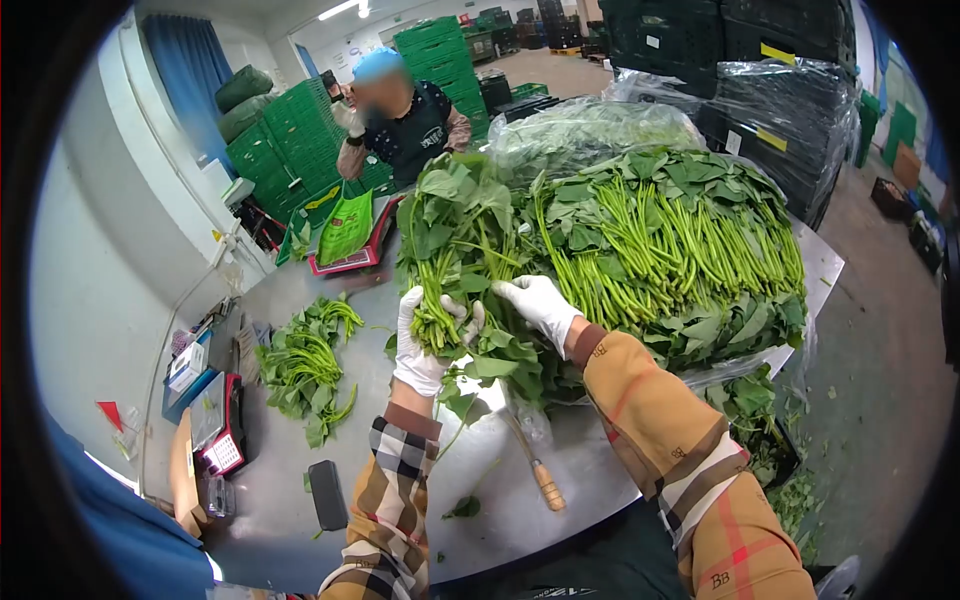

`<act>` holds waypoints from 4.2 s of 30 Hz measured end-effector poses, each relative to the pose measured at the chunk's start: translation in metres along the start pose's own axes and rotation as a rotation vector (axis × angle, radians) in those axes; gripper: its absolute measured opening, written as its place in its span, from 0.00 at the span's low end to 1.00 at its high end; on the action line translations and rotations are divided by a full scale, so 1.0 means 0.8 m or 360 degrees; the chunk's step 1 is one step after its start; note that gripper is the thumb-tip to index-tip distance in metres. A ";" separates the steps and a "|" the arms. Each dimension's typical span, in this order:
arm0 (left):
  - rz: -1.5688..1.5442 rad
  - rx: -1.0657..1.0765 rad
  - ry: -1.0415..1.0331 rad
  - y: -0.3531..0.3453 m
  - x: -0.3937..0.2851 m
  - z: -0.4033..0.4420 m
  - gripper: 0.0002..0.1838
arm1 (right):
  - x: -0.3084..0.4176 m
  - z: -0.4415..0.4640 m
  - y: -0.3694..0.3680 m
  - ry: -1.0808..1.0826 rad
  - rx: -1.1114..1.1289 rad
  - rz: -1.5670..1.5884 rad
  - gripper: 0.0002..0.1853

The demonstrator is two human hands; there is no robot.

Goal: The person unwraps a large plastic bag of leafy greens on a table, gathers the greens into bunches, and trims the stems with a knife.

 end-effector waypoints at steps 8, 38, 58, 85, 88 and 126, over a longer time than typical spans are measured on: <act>0.0207 -0.0059 -0.0157 -0.020 0.032 -0.009 0.15 | 0.004 0.014 -0.006 0.0203 0.0312 0.0164 0.21; 0.0144 0.0056 -0.0014 0.067 0.031 0.013 0.34 | 0.071 -0.048 0.058 0.0779 -0.0226 -0.1812 0.13; 0.0331 0.0236 -0.0462 -0.028 -0.019 -0.014 0.22 | 0.016 -0.075 0.036 0.1129 0.0180 -0.1950 0.23; 0.1475 -0.0369 -0.0492 0.103 0.152 -0.308 0.16 | -0.074 -0.325 -0.129 0.0173 0.0726 0.0258 0.39; 0.1421 -0.0513 -0.0253 0.133 0.174 -0.332 0.25 | -0.114 -0.341 -0.139 -0.0217 0.0649 0.0499 0.31; 0.2071 -0.0493 -0.0497 0.174 0.194 -0.383 0.17 | -0.189 -0.371 -0.142 0.0018 0.1020 -0.0212 0.25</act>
Point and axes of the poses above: each hand's wrist, its own z-axis towards the middle knuckle, its own y-axis out of the back of the hand, x = y × z, the point moved 6 cm from there along z, towards the middle knuckle, and after that the axes turned 9 degrees about z, right-handed, at the moved point
